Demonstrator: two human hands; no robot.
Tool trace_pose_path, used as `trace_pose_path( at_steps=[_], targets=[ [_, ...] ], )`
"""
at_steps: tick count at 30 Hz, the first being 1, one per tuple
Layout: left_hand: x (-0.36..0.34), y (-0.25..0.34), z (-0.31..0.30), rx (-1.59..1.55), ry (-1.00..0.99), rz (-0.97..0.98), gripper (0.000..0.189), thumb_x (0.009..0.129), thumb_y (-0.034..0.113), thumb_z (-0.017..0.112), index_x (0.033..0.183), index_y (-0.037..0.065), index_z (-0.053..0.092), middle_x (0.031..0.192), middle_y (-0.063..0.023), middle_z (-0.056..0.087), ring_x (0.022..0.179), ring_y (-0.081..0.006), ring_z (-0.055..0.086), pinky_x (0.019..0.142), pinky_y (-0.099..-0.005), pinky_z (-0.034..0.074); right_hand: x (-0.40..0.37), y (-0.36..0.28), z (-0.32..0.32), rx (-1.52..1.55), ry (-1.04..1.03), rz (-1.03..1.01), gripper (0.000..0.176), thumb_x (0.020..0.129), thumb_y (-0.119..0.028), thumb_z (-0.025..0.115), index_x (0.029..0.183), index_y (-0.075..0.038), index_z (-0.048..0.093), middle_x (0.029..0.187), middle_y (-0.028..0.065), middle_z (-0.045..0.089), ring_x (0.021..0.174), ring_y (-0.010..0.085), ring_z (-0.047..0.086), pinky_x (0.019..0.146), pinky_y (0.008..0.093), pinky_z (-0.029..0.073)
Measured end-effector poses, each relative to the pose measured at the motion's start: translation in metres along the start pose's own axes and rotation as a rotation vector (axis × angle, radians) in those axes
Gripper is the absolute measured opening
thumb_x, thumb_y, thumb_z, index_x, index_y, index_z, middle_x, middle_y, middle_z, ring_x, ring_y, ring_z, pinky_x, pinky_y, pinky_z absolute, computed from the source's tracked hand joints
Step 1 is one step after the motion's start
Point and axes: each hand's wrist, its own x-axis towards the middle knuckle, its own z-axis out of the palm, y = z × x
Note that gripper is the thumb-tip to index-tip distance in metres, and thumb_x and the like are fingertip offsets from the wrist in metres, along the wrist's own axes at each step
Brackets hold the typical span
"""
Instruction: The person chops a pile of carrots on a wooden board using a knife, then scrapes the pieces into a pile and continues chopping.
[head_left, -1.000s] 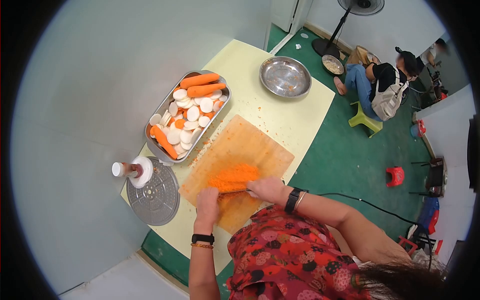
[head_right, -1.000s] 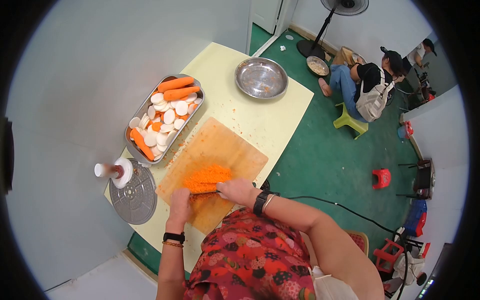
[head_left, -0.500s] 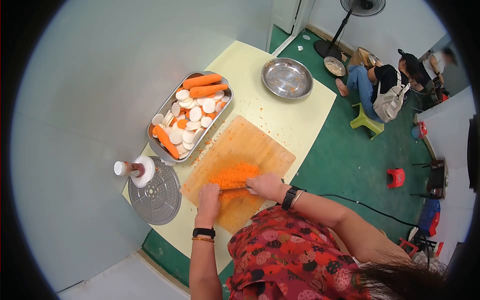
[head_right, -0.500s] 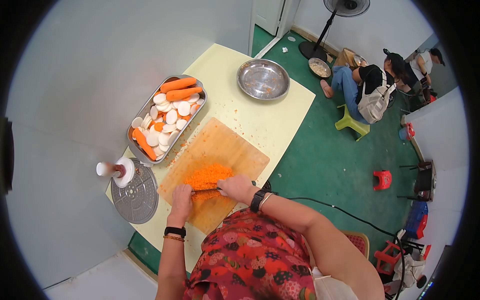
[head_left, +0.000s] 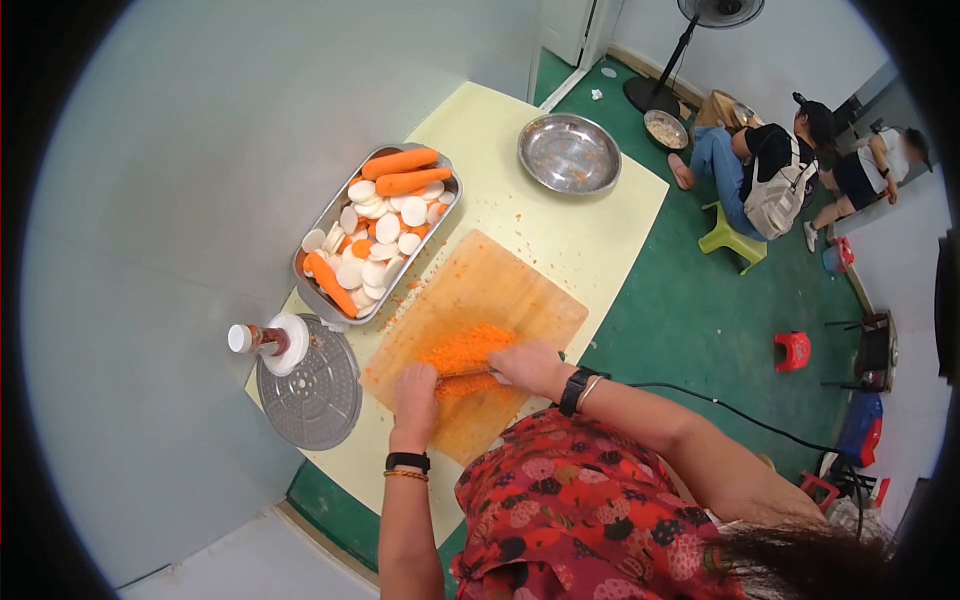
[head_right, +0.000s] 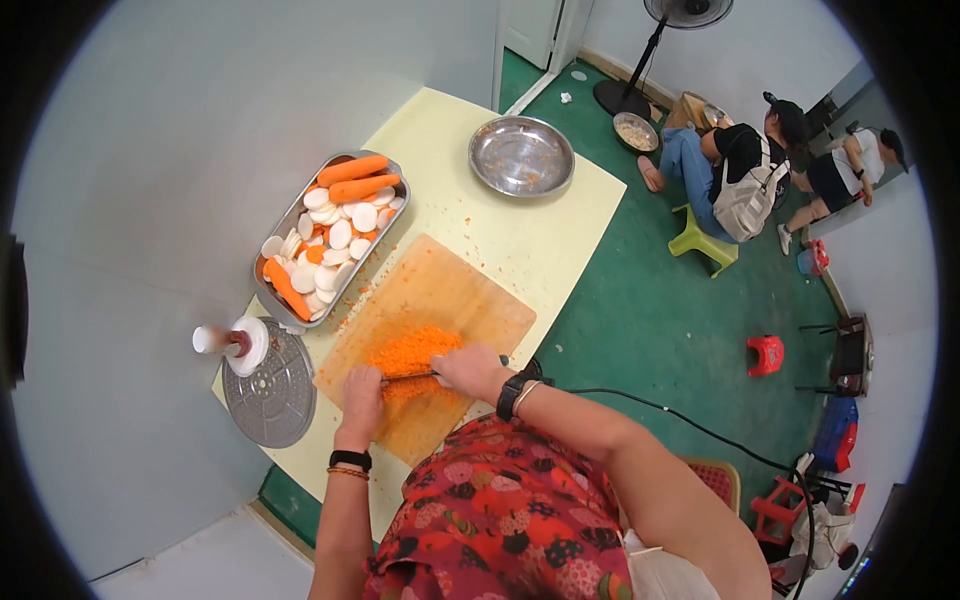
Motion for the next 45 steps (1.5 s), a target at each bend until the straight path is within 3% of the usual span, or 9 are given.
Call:
trace_pose_path(
  at_steps=[2, 17, 20, 29, 32, 36, 44, 45],
  targets=[
    [-0.001, 0.000, 0.007, -0.002, 0.020, 0.010, 0.015, 0.074, -0.004, 0.054, 0.084, 0.006, 0.050, 0.083, -0.0138, 0.052, 0.082, -0.0353, 0.050, 0.072, -0.0453, 0.040, 0.002, 0.000, 0.001, -0.051, -0.055, 0.018, 0.021, 0.089, -0.033, 0.056, 0.092, -0.012, 0.059, 0.073, 0.0099, 0.067, 0.068, 0.0307, 0.066, 0.056, 0.0436, 0.051],
    [0.012, 0.003, -0.012, 0.074, -0.010, 0.005, 0.016, 0.075, -0.004, 0.055, 0.085, 0.007, 0.049, 0.087, -0.0128, 0.052, 0.087, -0.0340, 0.050, 0.075, -0.0449, 0.042, 0.003, 0.002, -0.003, -0.020, 0.077, 0.017, 0.021, 0.090, -0.033, 0.055, 0.090, -0.012, 0.059, 0.072, 0.0099, 0.067, 0.066, 0.0307, 0.066, 0.055, 0.0445, 0.051],
    [0.007, -0.005, 0.010, 0.040, 0.004, 0.000, 0.015, 0.075, -0.003, 0.055, 0.086, 0.006, 0.050, 0.087, -0.0132, 0.052, 0.087, -0.0343, 0.051, 0.075, -0.0452, 0.042, 0.006, 0.005, 0.005, -0.027, -0.009, 0.040, 0.023, 0.090, -0.034, 0.055, 0.091, -0.011, 0.058, 0.072, 0.0102, 0.066, 0.066, 0.0315, 0.066, 0.055, 0.0451, 0.050],
    [-0.010, 0.028, -0.015, 0.016, -0.032, 0.022, 0.010, 0.077, 0.003, 0.057, 0.083, 0.008, 0.052, 0.080, -0.0113, 0.054, 0.080, -0.0324, 0.052, 0.071, -0.0441, 0.042, -0.023, 0.012, -0.019, 0.003, 0.015, -0.129, 0.021, 0.089, -0.030, 0.057, 0.091, -0.010, 0.056, 0.068, 0.0109, 0.064, 0.065, 0.0335, 0.064, 0.055, 0.0460, 0.049],
    [-0.030, 0.049, -0.009, -0.099, -0.055, 0.075, 0.006, 0.080, 0.005, 0.058, 0.083, 0.006, 0.053, 0.077, -0.0143, 0.053, 0.077, -0.0343, 0.052, 0.068, -0.0442, 0.041, -0.042, 0.020, -0.023, -0.018, -0.120, -0.148, 0.021, 0.089, -0.031, 0.057, 0.090, -0.010, 0.056, 0.067, 0.0112, 0.063, 0.064, 0.0340, 0.064, 0.056, 0.0461, 0.049],
    [-0.050, 0.063, 0.012, -0.117, -0.146, -0.001, 0.008, 0.082, 0.009, 0.060, 0.082, 0.008, 0.052, 0.079, -0.0116, 0.054, 0.078, -0.0321, 0.053, 0.068, -0.0444, 0.042, -0.053, 0.036, -0.001, -0.018, -0.144, -0.225, 0.022, 0.089, -0.033, 0.056, 0.090, -0.010, 0.056, 0.067, 0.0112, 0.063, 0.063, 0.0347, 0.064, 0.055, 0.0471, 0.049],
    [-0.037, 0.040, 0.028, -0.116, -0.086, -0.049, 0.005, 0.083, 0.004, 0.056, 0.084, 0.005, 0.052, 0.081, -0.0158, 0.055, 0.080, -0.0372, 0.053, 0.069, -0.0470, 0.041, -0.019, 0.042, 0.001, -0.088, -0.135, -0.218, 0.025, 0.089, -0.038, 0.056, 0.090, -0.013, 0.056, 0.065, 0.0097, 0.062, 0.061, 0.0337, 0.064, 0.051, 0.0464, 0.048],
    [-0.031, 0.034, 0.028, -0.108, -0.083, -0.048, 0.005, 0.082, 0.003, 0.056, 0.083, 0.006, 0.052, 0.081, -0.0155, 0.055, 0.080, -0.0372, 0.053, 0.069, -0.0471, 0.041, -0.012, 0.046, 0.008, -0.099, -0.004, -0.265, 0.025, 0.088, -0.038, 0.057, 0.089, -0.013, 0.055, 0.064, 0.0087, 0.061, 0.061, 0.0332, 0.064, 0.050, 0.0464, 0.048]
  ],
)
